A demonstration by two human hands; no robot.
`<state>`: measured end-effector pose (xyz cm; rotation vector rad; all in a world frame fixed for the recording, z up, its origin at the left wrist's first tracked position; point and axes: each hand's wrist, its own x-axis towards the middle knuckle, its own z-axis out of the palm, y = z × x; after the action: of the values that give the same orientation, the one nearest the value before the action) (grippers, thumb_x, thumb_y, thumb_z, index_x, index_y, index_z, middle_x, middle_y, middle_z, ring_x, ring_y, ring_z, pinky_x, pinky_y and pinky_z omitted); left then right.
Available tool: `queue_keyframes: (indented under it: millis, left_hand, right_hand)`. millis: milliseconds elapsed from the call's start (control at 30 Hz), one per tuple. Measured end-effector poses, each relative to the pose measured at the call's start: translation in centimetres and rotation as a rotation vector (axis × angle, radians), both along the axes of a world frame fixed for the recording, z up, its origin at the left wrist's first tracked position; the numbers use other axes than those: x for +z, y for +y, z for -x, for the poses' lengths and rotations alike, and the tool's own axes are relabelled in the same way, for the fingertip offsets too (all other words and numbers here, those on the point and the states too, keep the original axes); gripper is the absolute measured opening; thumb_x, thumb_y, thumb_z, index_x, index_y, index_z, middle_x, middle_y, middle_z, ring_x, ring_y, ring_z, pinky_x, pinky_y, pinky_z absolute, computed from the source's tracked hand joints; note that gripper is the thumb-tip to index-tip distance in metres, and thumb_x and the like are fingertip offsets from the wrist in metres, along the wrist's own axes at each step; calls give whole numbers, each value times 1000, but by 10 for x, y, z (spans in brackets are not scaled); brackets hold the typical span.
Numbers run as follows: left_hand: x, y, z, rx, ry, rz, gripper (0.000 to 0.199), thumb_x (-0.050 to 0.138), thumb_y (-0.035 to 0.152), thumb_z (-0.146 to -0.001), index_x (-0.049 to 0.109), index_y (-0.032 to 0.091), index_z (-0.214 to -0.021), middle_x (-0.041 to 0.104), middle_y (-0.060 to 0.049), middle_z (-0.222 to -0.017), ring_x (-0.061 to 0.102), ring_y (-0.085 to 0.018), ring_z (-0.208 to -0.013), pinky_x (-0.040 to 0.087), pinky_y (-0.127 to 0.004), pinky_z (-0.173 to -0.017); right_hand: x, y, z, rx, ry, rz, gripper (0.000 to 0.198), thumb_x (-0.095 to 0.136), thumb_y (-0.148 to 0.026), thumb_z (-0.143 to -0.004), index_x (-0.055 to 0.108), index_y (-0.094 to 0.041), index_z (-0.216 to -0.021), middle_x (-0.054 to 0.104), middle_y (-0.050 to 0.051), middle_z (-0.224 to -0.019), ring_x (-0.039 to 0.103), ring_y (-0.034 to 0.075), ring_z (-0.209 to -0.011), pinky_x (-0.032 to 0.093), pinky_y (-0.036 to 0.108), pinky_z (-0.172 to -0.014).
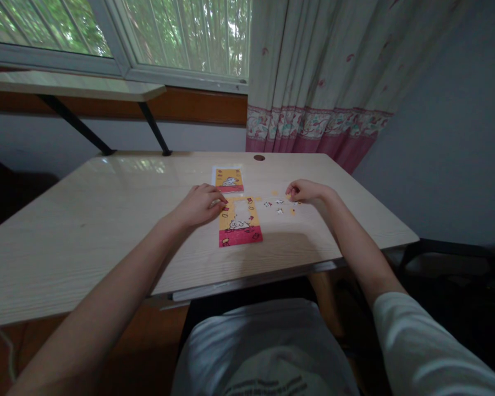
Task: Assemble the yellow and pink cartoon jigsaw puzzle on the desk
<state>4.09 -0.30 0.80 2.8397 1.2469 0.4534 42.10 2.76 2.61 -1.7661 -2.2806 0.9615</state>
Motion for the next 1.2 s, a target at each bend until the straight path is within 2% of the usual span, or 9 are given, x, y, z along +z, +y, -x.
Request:
queue_keyframes:
  millis: [200, 367, 500, 600, 767, 900, 1200]
  left_hand:
    - [-1, 1, 1, -1, 17, -7, 30, 50, 35, -94, 74, 20, -103, 71, -11, -110, 59, -31, -108, 42, -49, -95]
    - [-5, 5, 3, -10, 16, -18, 29, 50, 36, -95, 73, 20, -105, 71, -11, -111, 59, -28, -107, 43, -46, -96]
    - [-5, 5, 3, -11, 9, -14, 29, 51, 35, -95, 74, 20, -104, 70, -11, -110, 59, -27, -106, 43, -46, -96]
    - [-4, 3, 2, -13, 10, -12, 30, 50, 35, -94, 74, 20, -104, 70, -11, -110, 60, -28, -105, 43, -46, -95]
    - [-3, 3, 1, 3, 8, -20, 28, 52, 33, -93, 75, 20, -104, 70, -11, -108, 60, -29, -104, 44, -46, -94]
    - [-2, 2, 1, 5, 15, -34, 28, 52, 33, -93, 75, 21, -102, 70, -10, -106, 60, -27, -103, 44, -44, -94]
    - [-3, 2, 1, 18, 23, -41, 28, 51, 34, -93, 74, 21, -103, 69, -10, -107, 60, -28, -104, 44, -44, -93]
  right_hand:
    - [-4, -1, -2, 32, 13, -99, 22, 70, -13, -66, 61, -17, -85, 56, -2, -72, 48, 10, -62, 39, 24, -58]
    - [-4, -4, 1, 91, 169, -63, 14, 67, -20, -76, 62, -17, -88, 52, -4, -65, 44, 9, -57, 35, 23, -53]
    - [0, -10, 29, 185, 390, -106, 18, 63, -29, -85, 69, -15, -96, 65, 3, -78, 53, 12, -67, 42, 25, -61]
    - [-1, -19, 63, 246, 491, -95, 21, 63, -26, -86, 71, -15, -101, 69, 4, -85, 58, 13, -74, 47, 26, -68]
    - [-11, -37, 109, 299, 567, -6, 28, 66, -17, -83, 69, -13, -110, 68, 3, -82, 58, 11, -72, 48, 25, -67]
    - [-16, -43, 122, 309, 554, 16, 26, 66, -13, -82, 68, -13, -108, 67, 1, -77, 58, 10, -69, 46, 24, -64]
    - [-16, -45, 126, 243, 555, 67, 33, 64, -10, -81, 63, -10, -114, 64, -2, -70, 53, 9, -60, 41, 23, -58]
